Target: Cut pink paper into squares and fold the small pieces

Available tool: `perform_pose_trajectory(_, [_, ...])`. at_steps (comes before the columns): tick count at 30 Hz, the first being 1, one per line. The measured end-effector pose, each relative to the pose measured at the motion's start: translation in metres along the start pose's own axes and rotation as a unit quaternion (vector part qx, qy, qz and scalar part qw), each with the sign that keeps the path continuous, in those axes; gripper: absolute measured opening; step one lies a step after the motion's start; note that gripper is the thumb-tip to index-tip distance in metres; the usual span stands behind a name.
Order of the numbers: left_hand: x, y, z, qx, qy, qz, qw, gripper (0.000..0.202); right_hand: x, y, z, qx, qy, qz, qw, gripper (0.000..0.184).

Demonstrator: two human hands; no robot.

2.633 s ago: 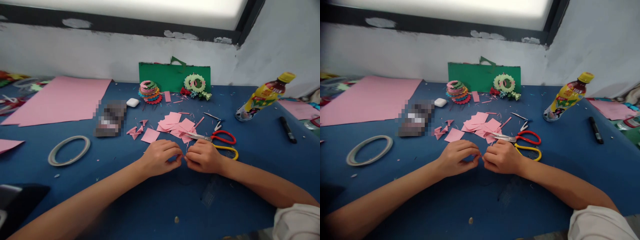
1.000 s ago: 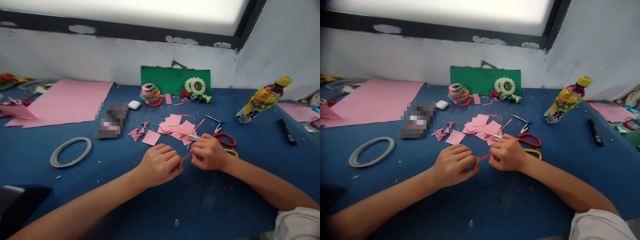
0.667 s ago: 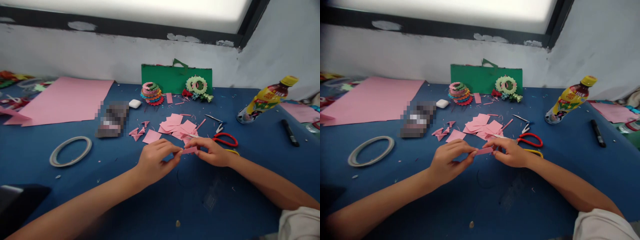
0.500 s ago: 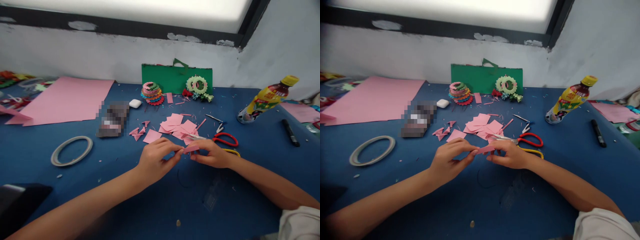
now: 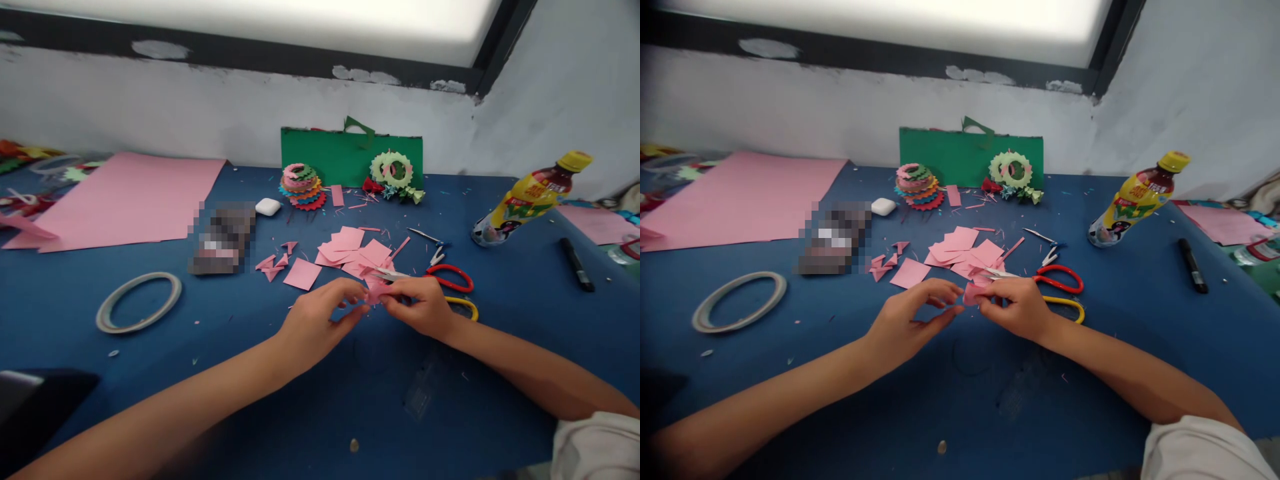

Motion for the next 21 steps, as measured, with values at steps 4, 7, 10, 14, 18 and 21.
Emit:
perform_pose_trajectory(4, [-0.003, -0.002, -0.011, -0.011, 0.027, -0.003, 1.0, 0.029, -0.001, 0.007, -0.009, -0.024, 0.03, 0.029, 0.999, 0.01])
perform_pose_trajectory(7, [-0.004, 0.007, -0.019, -0.045, 0.056, 0.05, 0.996, 0.031, -0.002, 0.011, -0.023, -0.025, 0.097, 0.052, 0.994, 0.013])
perform_pose_trajectory(10, [-0.003, 0.022, -0.029, -0.121, 0.104, 0.134, 0.978, 0.03, -0.003, 0.007, -0.036, -0.01, 0.169, 0.035, 0.985, 0.018])
perform_pose_trajectory(14, [0.0, 0.036, -0.036, -0.212, 0.135, 0.199, 0.947, 0.021, -0.001, -0.009, -0.035, -0.01, 0.177, -0.04, 0.983, 0.023])
perform_pose_trajectory(18, [-0.003, 0.051, -0.038, -0.159, 0.156, 0.234, 0.946, 0.016, 0.001, -0.03, -0.03, -0.068, 0.159, -0.138, 0.975, 0.029])
perform_pose_trajectory(21, [-0.006, 0.056, -0.036, 0.027, 0.193, 0.247, 0.949, 0.014, 0.001, -0.042, -0.037, -0.132, 0.2, -0.189, 0.952, 0.026])
Point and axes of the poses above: each hand's wrist, its own x-axis towards the middle knuckle, its own z-axis out of the back of the hand, y = z × x, the point moved 10 cm from there along x, towards the middle knuckle, and after that the axes turned 8 degrees about y, right-handed, at the moved point
